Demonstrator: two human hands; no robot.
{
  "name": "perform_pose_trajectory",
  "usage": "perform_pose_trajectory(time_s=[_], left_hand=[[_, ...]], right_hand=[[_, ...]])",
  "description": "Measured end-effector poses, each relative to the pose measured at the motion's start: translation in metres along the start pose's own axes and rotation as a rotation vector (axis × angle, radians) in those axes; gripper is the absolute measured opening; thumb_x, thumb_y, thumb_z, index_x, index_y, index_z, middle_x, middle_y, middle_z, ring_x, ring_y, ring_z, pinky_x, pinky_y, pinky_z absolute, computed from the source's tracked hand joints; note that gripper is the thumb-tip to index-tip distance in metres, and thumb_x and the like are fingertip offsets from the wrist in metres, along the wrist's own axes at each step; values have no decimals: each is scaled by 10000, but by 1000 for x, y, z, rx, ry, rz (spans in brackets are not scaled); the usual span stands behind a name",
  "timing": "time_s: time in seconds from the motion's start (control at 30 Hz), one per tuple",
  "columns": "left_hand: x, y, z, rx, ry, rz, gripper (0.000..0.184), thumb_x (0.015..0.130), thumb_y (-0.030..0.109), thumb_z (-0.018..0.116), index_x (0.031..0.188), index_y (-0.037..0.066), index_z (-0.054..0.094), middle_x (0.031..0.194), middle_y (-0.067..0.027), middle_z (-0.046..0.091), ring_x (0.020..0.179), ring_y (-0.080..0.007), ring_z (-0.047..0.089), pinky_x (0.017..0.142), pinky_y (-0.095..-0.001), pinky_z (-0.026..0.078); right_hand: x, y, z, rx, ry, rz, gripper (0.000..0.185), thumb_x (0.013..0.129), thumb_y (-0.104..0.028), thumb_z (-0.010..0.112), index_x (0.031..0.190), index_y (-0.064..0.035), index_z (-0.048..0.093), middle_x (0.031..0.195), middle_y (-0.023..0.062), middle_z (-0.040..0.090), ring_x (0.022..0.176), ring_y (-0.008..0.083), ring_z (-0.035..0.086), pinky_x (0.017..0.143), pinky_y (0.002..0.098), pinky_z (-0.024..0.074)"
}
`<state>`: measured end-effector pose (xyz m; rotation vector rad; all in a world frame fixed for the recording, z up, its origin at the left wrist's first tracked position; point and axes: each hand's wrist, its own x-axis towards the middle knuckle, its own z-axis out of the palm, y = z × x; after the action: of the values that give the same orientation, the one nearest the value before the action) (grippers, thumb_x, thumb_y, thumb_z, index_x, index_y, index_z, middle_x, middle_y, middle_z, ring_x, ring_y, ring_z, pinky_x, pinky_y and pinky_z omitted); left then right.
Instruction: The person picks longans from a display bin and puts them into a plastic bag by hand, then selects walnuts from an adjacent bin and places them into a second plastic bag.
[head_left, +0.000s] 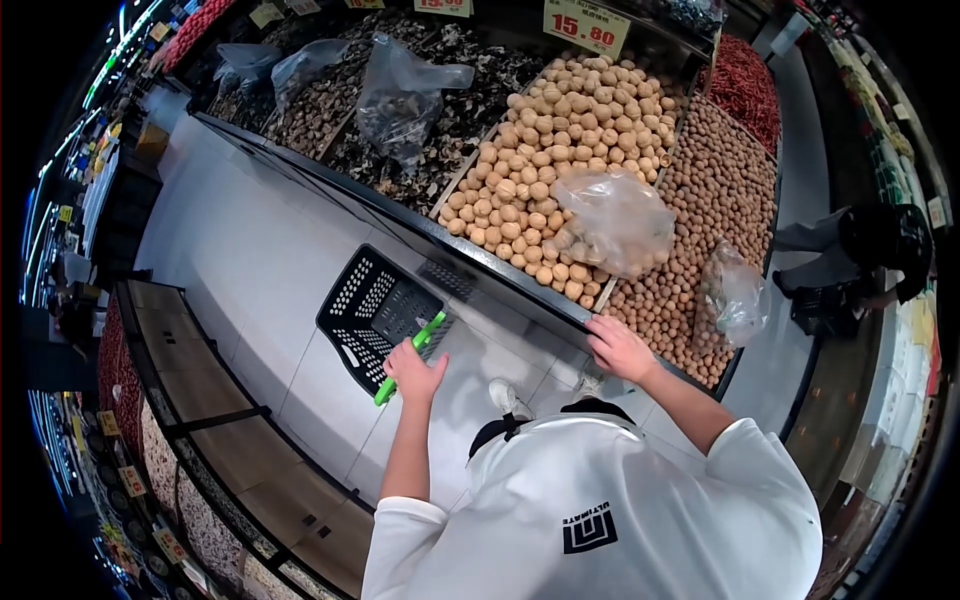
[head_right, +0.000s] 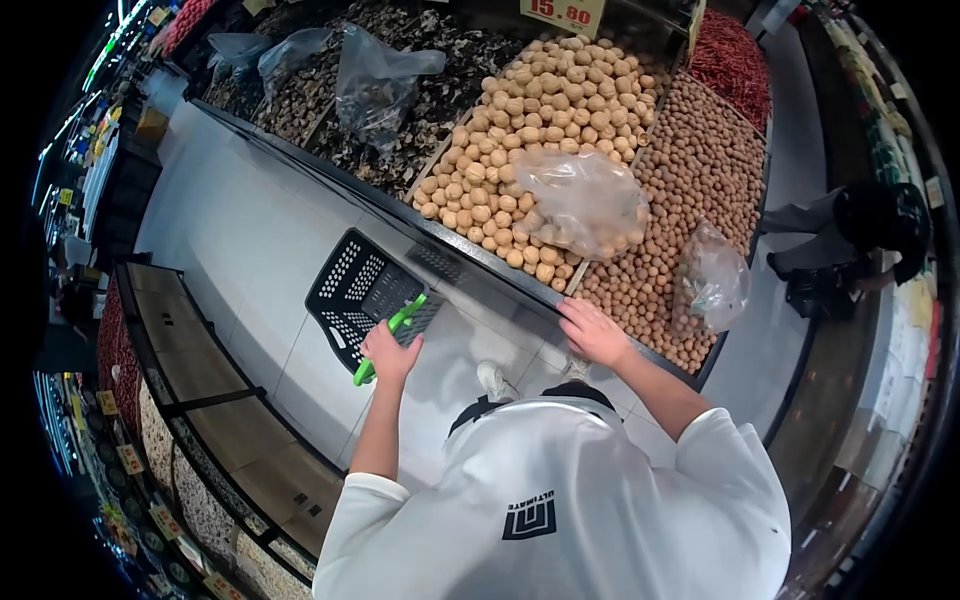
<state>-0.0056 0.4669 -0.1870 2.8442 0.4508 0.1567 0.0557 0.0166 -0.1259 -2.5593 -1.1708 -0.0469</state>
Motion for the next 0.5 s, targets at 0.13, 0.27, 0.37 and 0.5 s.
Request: perform_pose_trajectory(time_s=[0.13, 0.27, 0.37, 0.5], left_hand=[[25, -18, -10, -25, 107, 38, 818, 668, 480, 850, 1270, 19, 543, 1155, -170, 593, 1169, -362, 531, 1079, -573, 306], [46, -42, -14, -10, 90, 24, 767, 684, 462, 847, 1255, 37, 562, 1140, -161, 599, 1162, -366, 542, 1057, -546, 333], [64, -68, -16, 14, 36, 1, 712, 694, 443, 849, 1227, 58, 576, 1127, -157, 605, 1144, -374, 550, 1024, -528, 363], [84, -84, -13, 65, 14, -46, 637, 723, 434, 843, 1189, 80, 592, 1109, -158, 611, 1106, -381, 562, 981, -513, 395]], right_hand=[[5, -9, -3, -74, -18, 4, 410, 777, -149, 759, 1143, -59, 596, 1399, 150, 545, 1355, 340, 499, 1158, 473, 412], [10, -15, -7, -146, -62, 13, 433, 764, -175, 766, 1146, -65, 595, 1406, 143, 537, 1367, 335, 486, 1168, 473, 397], [14, -20, -13, -173, -96, 4, 452, 743, -202, 775, 1136, -68, 598, 1412, 145, 531, 1366, 328, 486, 1166, 474, 394], [11, -13, -4, -207, -100, 4, 463, 739, -209, 780, 1141, -72, 596, 1424, 147, 523, 1372, 329, 477, 1170, 487, 385]])
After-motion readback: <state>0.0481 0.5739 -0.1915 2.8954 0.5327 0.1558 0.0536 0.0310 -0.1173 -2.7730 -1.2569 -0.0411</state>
